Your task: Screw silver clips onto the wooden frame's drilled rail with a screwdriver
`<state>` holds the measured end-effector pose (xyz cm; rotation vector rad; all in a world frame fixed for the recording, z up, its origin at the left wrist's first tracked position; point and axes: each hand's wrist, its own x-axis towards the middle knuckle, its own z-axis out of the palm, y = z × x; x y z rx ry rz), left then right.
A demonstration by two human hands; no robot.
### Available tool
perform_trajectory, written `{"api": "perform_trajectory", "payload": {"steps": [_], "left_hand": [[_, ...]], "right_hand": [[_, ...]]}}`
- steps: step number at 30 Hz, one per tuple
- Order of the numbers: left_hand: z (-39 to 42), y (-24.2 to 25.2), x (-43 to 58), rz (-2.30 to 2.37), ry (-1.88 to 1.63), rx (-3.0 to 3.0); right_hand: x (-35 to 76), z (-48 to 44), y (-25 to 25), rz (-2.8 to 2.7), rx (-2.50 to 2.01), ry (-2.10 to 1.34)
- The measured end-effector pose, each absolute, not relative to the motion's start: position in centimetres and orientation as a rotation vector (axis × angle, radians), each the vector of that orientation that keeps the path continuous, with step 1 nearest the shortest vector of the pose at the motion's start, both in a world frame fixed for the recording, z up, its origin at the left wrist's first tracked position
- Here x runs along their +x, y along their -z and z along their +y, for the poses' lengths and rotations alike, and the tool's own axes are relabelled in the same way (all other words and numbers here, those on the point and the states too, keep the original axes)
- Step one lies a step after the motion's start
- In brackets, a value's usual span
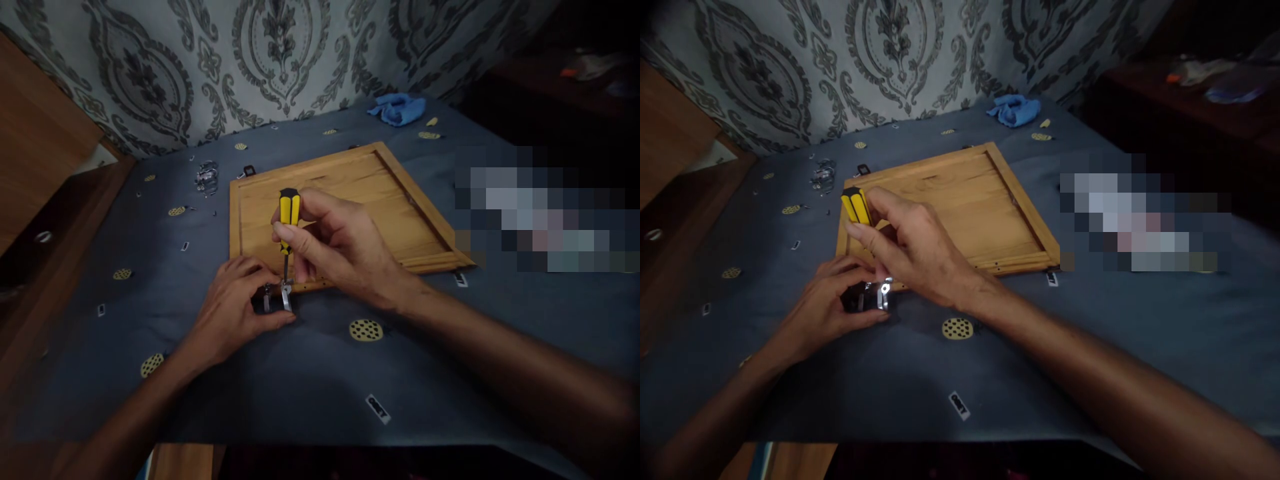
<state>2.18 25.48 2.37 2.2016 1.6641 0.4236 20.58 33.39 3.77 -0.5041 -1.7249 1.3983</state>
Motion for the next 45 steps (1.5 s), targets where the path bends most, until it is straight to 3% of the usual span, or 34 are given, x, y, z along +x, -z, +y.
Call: {"api": "perform_trajectory", "payload": {"steps": [21,36,45], "left_hand": [[25.5,-1.9,2.1,1.641,-0.540,2.209],[25.4,-2.0,1.9,1.681,-0.528,2.212],[25.4,-1.8,1.9,1.662,-0.574,2.210]], "right_hand": [[19.6,34.1,-5.5,-1.705,-0.331,-1.797],[18.9,35.4,-5.9,-1.939,-0.256,-1.745],[18.8,34.9,-5.7,-1.785,-0.271,-1.750]]}}
